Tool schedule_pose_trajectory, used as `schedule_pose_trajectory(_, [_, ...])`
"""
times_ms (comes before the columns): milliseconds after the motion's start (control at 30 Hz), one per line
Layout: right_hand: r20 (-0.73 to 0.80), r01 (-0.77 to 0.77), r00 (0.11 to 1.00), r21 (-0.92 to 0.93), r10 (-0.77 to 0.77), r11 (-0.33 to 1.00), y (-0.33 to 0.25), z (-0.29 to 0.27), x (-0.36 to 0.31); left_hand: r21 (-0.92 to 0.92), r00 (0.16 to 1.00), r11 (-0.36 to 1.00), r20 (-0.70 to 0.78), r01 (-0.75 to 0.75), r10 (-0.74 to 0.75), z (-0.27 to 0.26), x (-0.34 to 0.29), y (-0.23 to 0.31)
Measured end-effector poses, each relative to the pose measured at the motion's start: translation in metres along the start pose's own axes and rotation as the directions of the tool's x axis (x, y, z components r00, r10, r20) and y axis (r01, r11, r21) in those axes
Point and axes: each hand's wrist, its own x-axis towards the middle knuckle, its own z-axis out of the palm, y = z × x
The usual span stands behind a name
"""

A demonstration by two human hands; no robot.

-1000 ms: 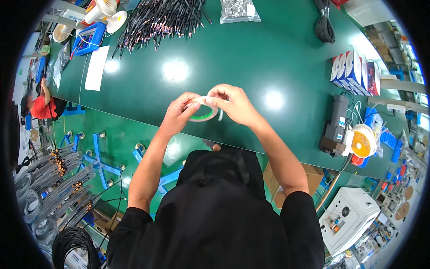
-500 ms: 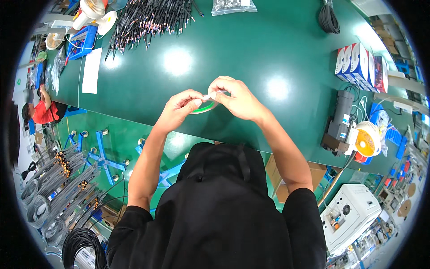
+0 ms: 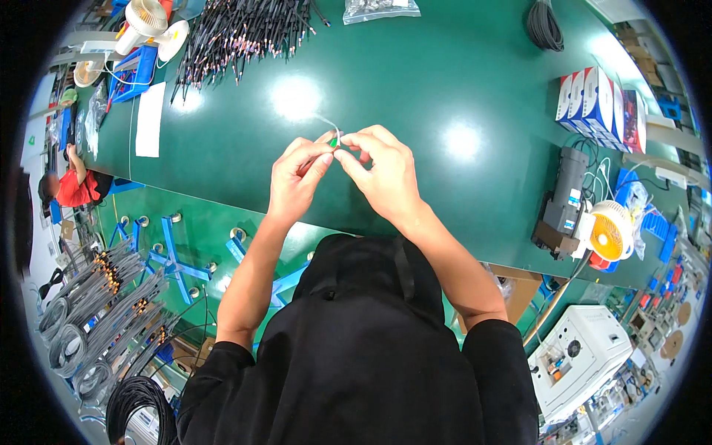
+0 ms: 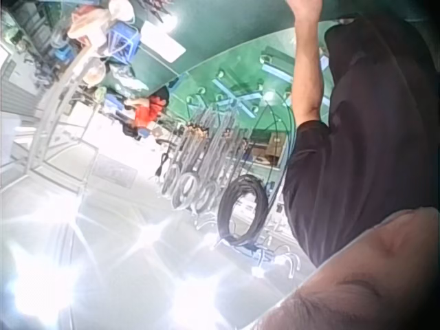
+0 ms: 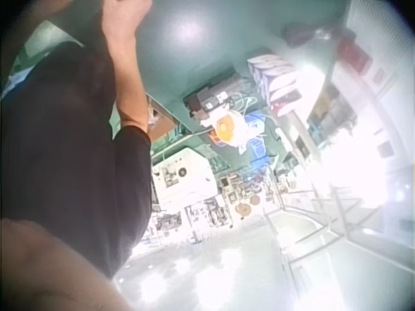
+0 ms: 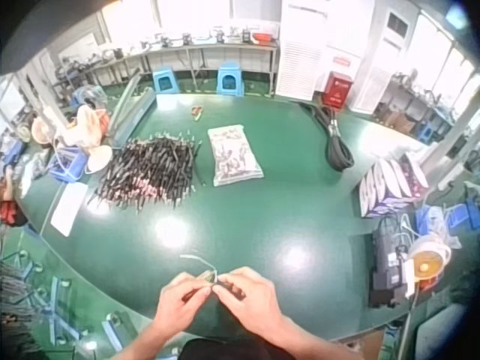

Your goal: Assembling and preparing electrical wire harnesses on a factory floor, including crimping wires and moving materials.

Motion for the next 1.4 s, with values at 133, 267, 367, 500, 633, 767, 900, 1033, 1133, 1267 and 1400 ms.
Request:
schedule_pose_trajectory(133, [-0.001,-0.03,1.0,0.029,0.03,0.999,-0.001,0.003,0.001,0.019,1.0,1.0,-0.008,-0.015,0.015,0.002,-0.001,0.0])
schedule_pose_trajectory(267, [0.04,-0.069,0.997,0.095,0.066,0.993,0.005,0.003,0.003,0.007,1.0,1.0,-0.023,0.008,-0.007,0.004,-0.003,-0.001])
schedule_pose_trajectory(367, [0.06,0.075,0.995,0.053,-0.078,0.996,0.005,0.004,0.002,0.02,0.999,1.0,-0.034,0.007,-0.006,0.003,-0.005,-0.005])
schedule_pose_trajectory(500, [0.016,0.161,0.987,0.027,-0.161,0.987,0.004,-0.004,0.002,-0.007,0.999,1.0,-0.051,-0.003,0.003,0.005,-0.005,-0.009])
schedule_pose_trajectory(633, [0.136,0.334,0.938,-0.12,-0.318,0.935,0.005,-0.023,0.025,-0.002,1.0,1.0,-0.028,0.012,-0.012,0.002,-0.004,0.005])
schedule_pose_trajectory(767, [0.327,0.408,0.884,-0.188,-0.335,0.893,0.011,-0.022,0.029,0.116,1.0,0.993,0.011,0.008,-0.009,-0.003,-0.004,0.008])
schedule_pose_trajectory(900, [0.387,0.311,0.887,-0.099,-0.251,0.945,0.014,-0.018,0.029,0.129,0.998,0.99,-0.014,-0.056,0.058,-0.002,-0.006,0.001])
schedule_pose_trajectory(1033, [0.401,0.003,0.916,-0.022,0.006,1.0,0.018,-0.01,0.027,0.2,0.998,0.979,0.051,-0.038,0.028,-0.003,-0.008,0.0])
schedule_pose_trajectory(1133, [0.332,-0.443,0.86,0.111,0.387,0.89,0.035,0.002,0.02,0.328,0.995,0.94,0.047,-0.094,0.083,0.001,-0.008,0.004])
schedule_pose_trajectory(1267, [0.053,-0.202,0.976,-0.152,0.212,0.968,0.105,-0.011,0.043,0.176,1.0,0.984,0.023,-0.008,0.004,0.0,-0.012,-0.001])
schedule_pose_trajectory(1400, [0.013,-0.159,0.985,-0.323,0.172,0.933,0.085,-0.024,0.04,0.139,1.0,0.99,-0.022,-0.008,0.011,-0.001,-0.01,-0.006])
